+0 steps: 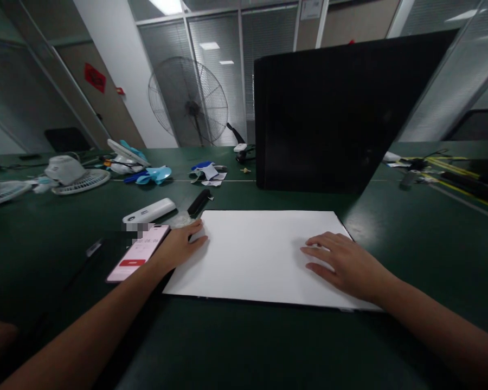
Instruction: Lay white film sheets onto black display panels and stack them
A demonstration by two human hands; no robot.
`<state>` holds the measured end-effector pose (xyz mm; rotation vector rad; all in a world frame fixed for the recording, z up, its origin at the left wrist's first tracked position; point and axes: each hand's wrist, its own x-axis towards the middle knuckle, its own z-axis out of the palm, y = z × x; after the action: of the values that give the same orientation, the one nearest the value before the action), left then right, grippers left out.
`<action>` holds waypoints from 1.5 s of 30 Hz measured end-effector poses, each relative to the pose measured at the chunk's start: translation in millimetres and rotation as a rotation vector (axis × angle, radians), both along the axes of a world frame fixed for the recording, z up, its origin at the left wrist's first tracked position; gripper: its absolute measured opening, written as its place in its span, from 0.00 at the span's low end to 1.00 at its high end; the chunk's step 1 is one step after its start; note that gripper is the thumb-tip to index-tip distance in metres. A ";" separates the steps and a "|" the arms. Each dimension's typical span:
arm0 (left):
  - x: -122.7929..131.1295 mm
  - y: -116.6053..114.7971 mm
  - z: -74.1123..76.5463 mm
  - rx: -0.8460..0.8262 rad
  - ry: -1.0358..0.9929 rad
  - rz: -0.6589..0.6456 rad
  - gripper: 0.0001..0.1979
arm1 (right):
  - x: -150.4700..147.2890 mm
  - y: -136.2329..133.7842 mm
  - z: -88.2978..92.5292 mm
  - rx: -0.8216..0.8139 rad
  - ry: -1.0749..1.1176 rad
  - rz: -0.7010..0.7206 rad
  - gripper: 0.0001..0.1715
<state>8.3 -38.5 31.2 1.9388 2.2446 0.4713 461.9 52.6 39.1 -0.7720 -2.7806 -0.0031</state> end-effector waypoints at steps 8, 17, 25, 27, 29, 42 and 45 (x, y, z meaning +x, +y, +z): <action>-0.9 -2.1 -3.2 0.047 -0.100 -0.044 0.38 | -28.5 -50.2 21.0 -0.167 -0.064 0.369 0.44; -4.3 -2.6 -11.5 -0.045 -0.002 -0.215 0.36 | -33.8 -52.8 4.6 0.057 0.050 0.357 0.22; -6.5 -0.5 -14.0 -0.039 -0.062 -0.200 0.37 | -34.4 -65.0 11.8 0.420 0.150 0.555 0.18; -9.0 0.6 -13.5 -0.027 -0.141 -0.180 0.36 | -33.5 -66.6 11.7 0.453 0.135 0.590 0.20; -11.9 1.5 -11.1 -0.012 -0.244 -0.127 0.36 | -31.9 -67.2 11.9 0.475 0.128 0.616 0.23; -31.9 3.6 -0.2 0.022 -0.302 -0.311 0.25 | -5.1 -54.6 10.7 0.543 0.164 0.600 0.26; -31.6 0.7 1.6 0.020 -0.253 -0.336 0.25 | -1.5 -52.6 15.5 0.623 0.196 0.570 0.25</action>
<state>-23.2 -37.8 32.8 2.0766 1.7274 0.6491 460.4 0.0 54.6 0.1642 -2.4797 -0.6125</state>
